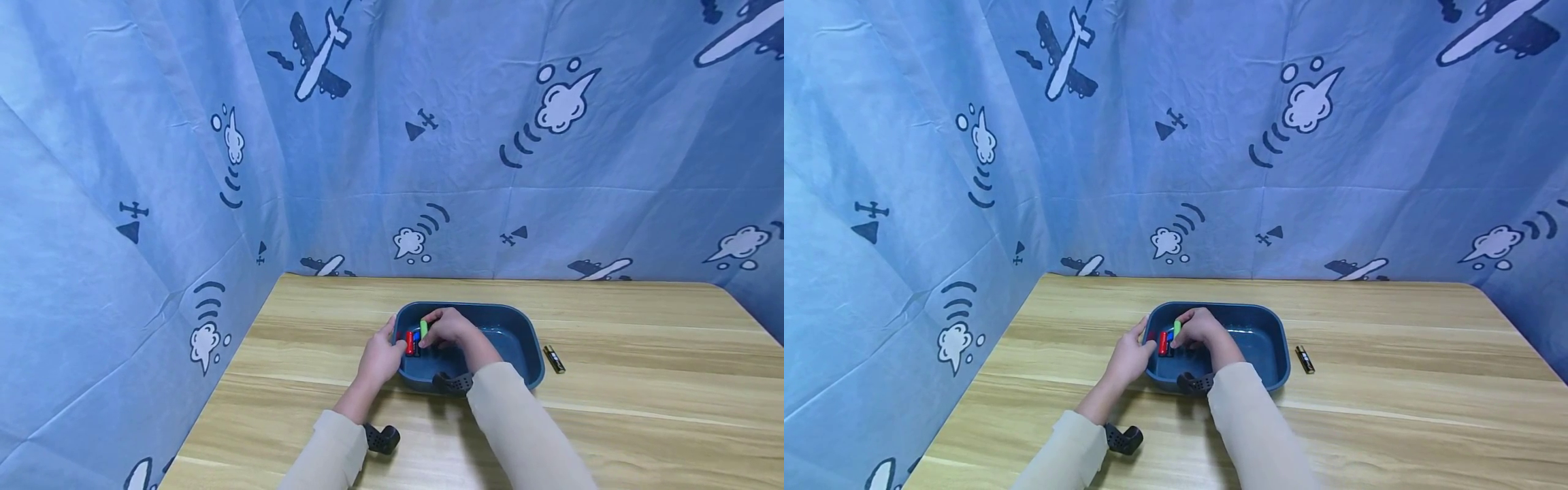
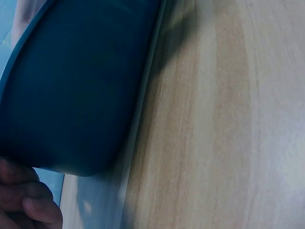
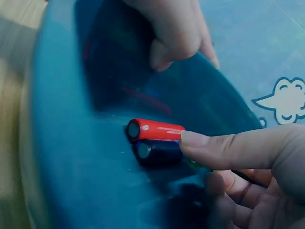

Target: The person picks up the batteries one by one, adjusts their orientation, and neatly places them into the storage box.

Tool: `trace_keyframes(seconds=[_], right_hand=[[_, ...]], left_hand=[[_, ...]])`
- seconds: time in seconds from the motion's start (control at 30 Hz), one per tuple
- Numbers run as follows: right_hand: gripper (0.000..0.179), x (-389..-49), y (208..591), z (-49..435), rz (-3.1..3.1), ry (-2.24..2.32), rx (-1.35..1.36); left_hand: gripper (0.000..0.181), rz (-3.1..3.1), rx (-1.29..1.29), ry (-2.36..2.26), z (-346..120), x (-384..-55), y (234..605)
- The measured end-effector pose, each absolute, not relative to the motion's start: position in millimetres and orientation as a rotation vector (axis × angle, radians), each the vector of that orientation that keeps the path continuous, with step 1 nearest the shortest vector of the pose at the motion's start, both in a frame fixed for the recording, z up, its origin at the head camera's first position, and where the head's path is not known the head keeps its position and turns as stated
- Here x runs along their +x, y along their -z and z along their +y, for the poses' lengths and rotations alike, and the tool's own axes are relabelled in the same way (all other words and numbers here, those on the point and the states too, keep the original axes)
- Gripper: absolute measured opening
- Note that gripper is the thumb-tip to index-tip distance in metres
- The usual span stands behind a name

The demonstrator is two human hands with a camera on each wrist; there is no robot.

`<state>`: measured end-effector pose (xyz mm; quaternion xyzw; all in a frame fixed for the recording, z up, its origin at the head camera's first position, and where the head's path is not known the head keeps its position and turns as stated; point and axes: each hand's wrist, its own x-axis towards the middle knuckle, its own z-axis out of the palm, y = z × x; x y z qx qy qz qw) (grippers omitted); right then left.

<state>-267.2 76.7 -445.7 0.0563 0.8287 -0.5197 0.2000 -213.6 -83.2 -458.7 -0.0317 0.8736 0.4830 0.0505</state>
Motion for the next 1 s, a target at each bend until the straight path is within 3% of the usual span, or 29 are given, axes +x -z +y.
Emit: trace_keyframes(seconds=[1.0], right_hand=[[0.047,-264.7,445.1,68.3,2.381,1.158,0.144]], left_hand=[[0.057,2.662,-0.082,-1.474,-84.2,-214.5,458.3]])
